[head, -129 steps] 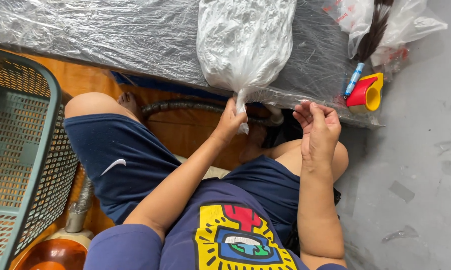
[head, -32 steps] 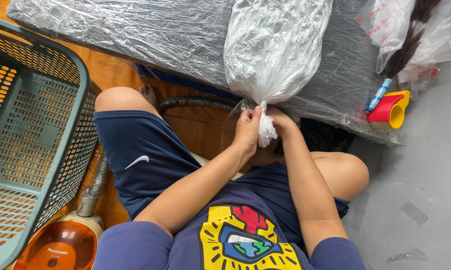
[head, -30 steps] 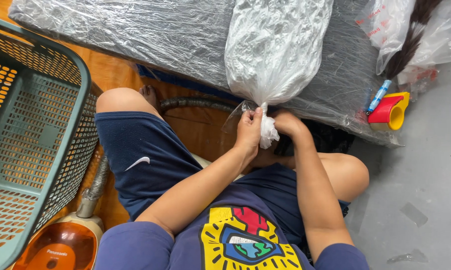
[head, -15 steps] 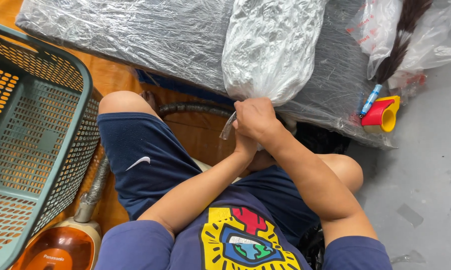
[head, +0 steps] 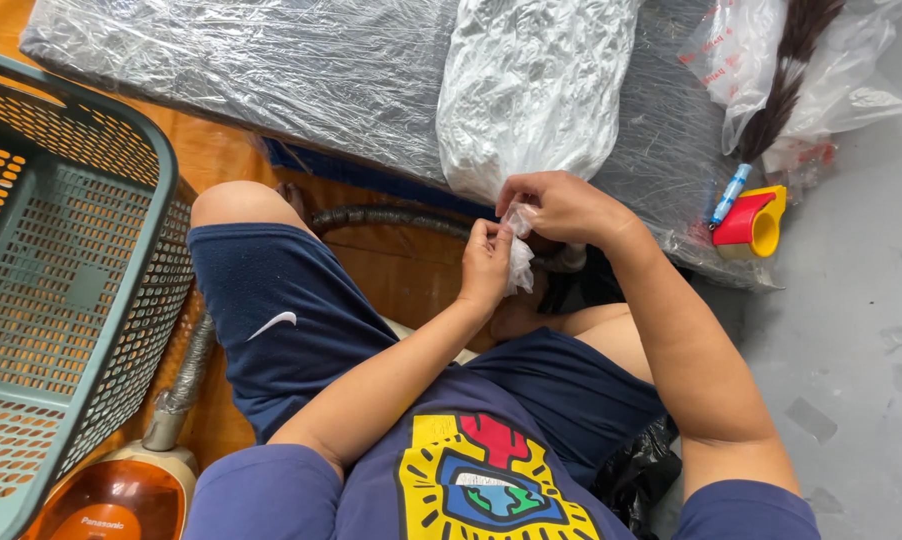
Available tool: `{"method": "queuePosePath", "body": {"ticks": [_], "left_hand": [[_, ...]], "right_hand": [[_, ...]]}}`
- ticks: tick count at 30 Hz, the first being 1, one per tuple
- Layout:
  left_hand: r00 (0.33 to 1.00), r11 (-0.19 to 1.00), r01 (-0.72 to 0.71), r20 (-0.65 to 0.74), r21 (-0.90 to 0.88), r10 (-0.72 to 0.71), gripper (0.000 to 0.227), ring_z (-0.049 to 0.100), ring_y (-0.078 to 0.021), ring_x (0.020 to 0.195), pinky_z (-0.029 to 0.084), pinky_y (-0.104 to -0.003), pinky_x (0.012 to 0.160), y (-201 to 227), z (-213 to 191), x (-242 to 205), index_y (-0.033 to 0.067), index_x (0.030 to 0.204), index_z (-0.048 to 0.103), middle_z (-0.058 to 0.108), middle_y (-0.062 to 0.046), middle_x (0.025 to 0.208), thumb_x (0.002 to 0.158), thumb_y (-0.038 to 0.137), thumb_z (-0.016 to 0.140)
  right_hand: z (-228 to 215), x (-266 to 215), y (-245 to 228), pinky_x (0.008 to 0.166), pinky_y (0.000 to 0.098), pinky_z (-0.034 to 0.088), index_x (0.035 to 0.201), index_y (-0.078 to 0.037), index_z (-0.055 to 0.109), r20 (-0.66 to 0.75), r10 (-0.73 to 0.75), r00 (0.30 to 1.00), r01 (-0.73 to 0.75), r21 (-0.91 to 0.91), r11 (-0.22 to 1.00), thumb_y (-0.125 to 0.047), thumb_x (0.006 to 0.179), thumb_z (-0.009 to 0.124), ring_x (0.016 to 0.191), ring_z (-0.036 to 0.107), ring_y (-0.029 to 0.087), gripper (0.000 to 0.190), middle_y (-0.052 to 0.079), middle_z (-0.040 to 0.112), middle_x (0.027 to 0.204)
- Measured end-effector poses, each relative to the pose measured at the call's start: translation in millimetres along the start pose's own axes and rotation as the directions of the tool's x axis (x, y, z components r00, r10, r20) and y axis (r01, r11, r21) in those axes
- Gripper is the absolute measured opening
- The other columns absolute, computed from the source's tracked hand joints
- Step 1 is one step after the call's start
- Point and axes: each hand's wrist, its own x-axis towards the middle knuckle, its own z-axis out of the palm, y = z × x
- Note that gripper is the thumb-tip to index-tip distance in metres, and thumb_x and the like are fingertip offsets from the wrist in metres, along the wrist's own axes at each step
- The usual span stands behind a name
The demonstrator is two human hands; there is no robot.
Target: Compressing a bag of material using a vacuum, tying it, taping it, and placing it in a shipping bag.
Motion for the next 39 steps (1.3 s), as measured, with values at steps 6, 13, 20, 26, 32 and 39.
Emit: {"method": "queuePosePath", "body": {"ticks": [6, 13, 20, 26, 32, 39], "left_hand": [[0.996, 0.995, -0.029, 0.08, -0.091, 0.036, 0.014, 0.057, -0.0093, 0.071, 0.051, -0.03, 0.07, -7, -1, 4, 0.0173, 0.103, 0.06, 0.07, -0.004, 0.075, 0.102, 0.031, 0.062], [0.98, 0.99, -0.003, 0.199, -0.139, 0.031, 0.02, 0.063, -0.0106, 0.076, 0.052, -0.031, 0.073, 13, -16, -4, 0.014, 0.111, 0.057, 0.075, -0.008, 0.084, 0.105, 0.033, 0.059], [0.965, 0.926, 0.103, 0.263, -0.362, -0.004, 0.018, 0.066, -0.0108, 0.075, 0.057, -0.025, 0.068, 5, -13, 2, 0.0094, 0.117, 0.054, 0.074, -0.007, 0.087, 0.106, 0.023, 0.058], [0.949, 0.836, 0.243, 0.299, -0.493, -0.1, 0.022, 0.07, -0.0148, 0.075, 0.06, -0.028, 0.066, -7, -7, 9, 0.0057, 0.116, 0.054, 0.075, -0.012, 0.091, 0.101, 0.019, 0.064], [0.914, 0.786, 0.369, 0.349, -0.496, -0.209, 0.018, 0.071, -0.0198, 0.073, 0.061, -0.031, 0.063, 10, -8, 2, 0.0061, 0.109, 0.056, 0.072, -0.013, 0.085, 0.096, 0.015, 0.064], [0.889, 0.761, 0.441, 0.346, -0.475, -0.3, 0.013, 0.073, -0.0212, 0.079, 0.061, -0.031, 0.066, 28, -14, -5, 0.0089, 0.105, 0.058, 0.068, -0.012, 0.086, 0.099, 0.02, 0.06]], "right_hand": [[5, 3, 36, 0.088, 0.045, 0.06, 0.109, 0.012, 0.068, 0.172, 0.012, 0.985, -0.136, 0.732, 0.668, -0.007, 0.094, 0.046, 0.097, 0.075, 0.034, 0.032, 0.026, 0.073, 0.102], [27, 7, 56, 0.067, 0.0356, 0.056, 0.096, -0.016, 0.074, -0.18, 0.107, 0.978, -0.085, 0.126, 0.988, -0.042, 0.087, 0.073, 0.077, 0.074, 0.018, 0.028, 0.0, 0.072, 0.067], [45, -4, 61, 0.074, 0.0469, 0.058, 0.097, -0.016, 0.072, -0.25, -0.024, 0.968, -0.052, -0.293, 0.955, -0.039, 0.094, 0.063, 0.089, 0.073, 0.036, 0.024, 0.009, 0.073, 0.083], [46, -38, 75, 0.077, 0.0456, 0.055, 0.103, -0.012, 0.071, -0.296, -0.069, 0.953, 0.078, 0.019, 0.997, -0.029, 0.097, 0.066, 0.092, 0.07, 0.034, 0.019, 0.014, 0.072, 0.088], [85, -21, 137, 0.072, 0.0399, 0.057, 0.107, -0.015, 0.074, -0.368, 0.038, 0.929, 0.074, 0.287, 0.955, -0.031, 0.101, 0.066, 0.083, 0.07, 0.022, 0.019, 0.01, 0.073, 0.085], [145, 35, 164, 0.064, 0.0239, 0.057, 0.107, -0.012, 0.077, -0.315, 0.17, 0.934, 0.14, 0.758, 0.637, -0.023, 0.099, 0.066, 0.07, 0.063, 0.009, 0.017, 0.001, 0.068, 0.073]]}}
